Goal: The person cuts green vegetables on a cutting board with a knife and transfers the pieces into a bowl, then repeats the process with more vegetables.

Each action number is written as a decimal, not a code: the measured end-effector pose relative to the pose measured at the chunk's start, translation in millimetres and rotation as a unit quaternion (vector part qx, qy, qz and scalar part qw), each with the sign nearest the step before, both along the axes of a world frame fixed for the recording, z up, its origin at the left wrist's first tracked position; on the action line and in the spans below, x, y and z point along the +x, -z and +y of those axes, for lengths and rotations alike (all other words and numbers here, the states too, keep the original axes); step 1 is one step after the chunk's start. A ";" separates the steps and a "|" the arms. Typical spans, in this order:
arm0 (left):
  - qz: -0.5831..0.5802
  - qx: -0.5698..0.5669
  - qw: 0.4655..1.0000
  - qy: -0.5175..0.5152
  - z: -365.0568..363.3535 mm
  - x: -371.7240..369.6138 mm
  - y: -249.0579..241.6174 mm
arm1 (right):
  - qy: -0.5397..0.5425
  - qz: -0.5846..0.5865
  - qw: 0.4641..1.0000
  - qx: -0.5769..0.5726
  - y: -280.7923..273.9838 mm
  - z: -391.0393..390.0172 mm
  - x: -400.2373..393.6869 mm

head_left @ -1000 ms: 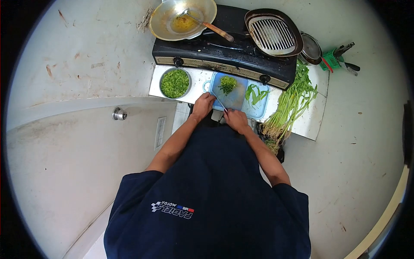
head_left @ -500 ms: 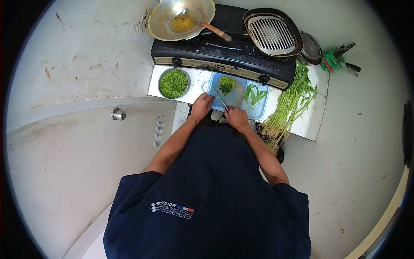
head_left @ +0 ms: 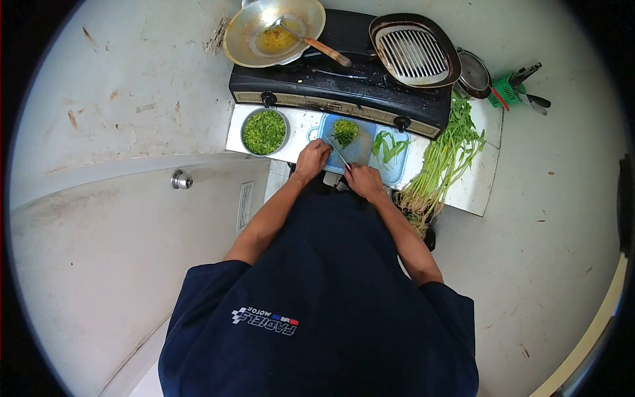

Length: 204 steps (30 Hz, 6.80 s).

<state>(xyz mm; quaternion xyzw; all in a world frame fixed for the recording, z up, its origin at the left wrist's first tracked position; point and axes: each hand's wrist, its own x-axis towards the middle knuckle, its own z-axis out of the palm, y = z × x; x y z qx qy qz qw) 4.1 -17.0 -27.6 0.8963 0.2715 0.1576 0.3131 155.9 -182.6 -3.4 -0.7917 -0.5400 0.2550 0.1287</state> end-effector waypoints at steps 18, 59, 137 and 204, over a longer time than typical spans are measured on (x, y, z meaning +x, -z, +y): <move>-0.034 -0.012 0.999 -0.013 -4.1 -5.5 -3.1 | -0.003 -0.010 1.000 0.012 13.0 4.4 -4.9; 0.014 -0.011 0.999 -0.026 -1.4 -6.6 -8.6 | 0.011 -0.007 1.000 -0.005 0.9 6.1 -12.4; -0.007 -0.053 0.996 -0.075 -5.3 -6.3 -2.8 | 0.023 0.007 0.999 -0.032 4.3 8.5 -23.9; 0.023 0.119 0.960 0.251 56.0 -12.6 1.5 | 0.026 -0.026 0.999 0.009 13.0 9.0 -13.5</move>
